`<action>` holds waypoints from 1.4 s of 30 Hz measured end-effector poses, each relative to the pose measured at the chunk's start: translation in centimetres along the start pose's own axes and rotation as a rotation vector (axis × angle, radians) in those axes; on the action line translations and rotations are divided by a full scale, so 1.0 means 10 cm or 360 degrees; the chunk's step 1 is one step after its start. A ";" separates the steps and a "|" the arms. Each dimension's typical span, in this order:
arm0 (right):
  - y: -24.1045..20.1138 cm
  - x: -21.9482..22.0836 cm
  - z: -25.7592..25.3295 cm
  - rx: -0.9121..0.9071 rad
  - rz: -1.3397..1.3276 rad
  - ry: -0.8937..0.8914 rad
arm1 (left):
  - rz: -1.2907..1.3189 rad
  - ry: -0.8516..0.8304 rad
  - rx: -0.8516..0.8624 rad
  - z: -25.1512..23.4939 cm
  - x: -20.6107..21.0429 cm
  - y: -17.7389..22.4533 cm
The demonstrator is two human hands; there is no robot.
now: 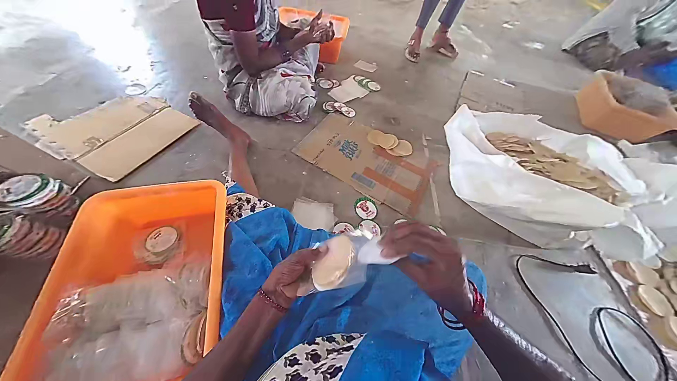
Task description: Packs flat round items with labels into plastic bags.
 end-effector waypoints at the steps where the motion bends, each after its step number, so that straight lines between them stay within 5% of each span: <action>1: 0.25 -0.19 0.02 0.0265 -0.0039 0.0194 | -0.0047 0.0267 0.0096 -0.02 -0.09 0.07; 4: 0.93 -0.57 0.22 0.1059 -0.0233 0.0571 | -0.0095 0.0534 0.0276 -0.09 -0.22 0.16; 9: 1.35 -0.50 0.57 0.1508 -0.0734 0.0510 | -0.0147 0.0435 0.0209 -0.14 -0.11 0.05; 12: 1.29 -0.46 0.58 0.1492 -0.0853 0.0484 | -0.0105 0.0296 0.0069 -0.14 0.03 -0.08; 22: 0.96 -0.78 0.50 0.1102 -0.0251 0.0705 | -0.0072 0.0223 0.0100 -0.09 0.20 -0.22; 42: 0.83 -0.05 0.30 0.1200 -0.0679 0.0071 | -0.0339 0.0061 0.0118 -0.06 0.36 -0.17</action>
Point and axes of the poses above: each hand's wrist, its own z-axis away from the middle knuckle, its own x-axis out of the palm, y = z × x, the point moved 10 cm from there along -z, towards the middle knuckle, and after that the axes turned 15 degrees about x, right-handed, at the moved point
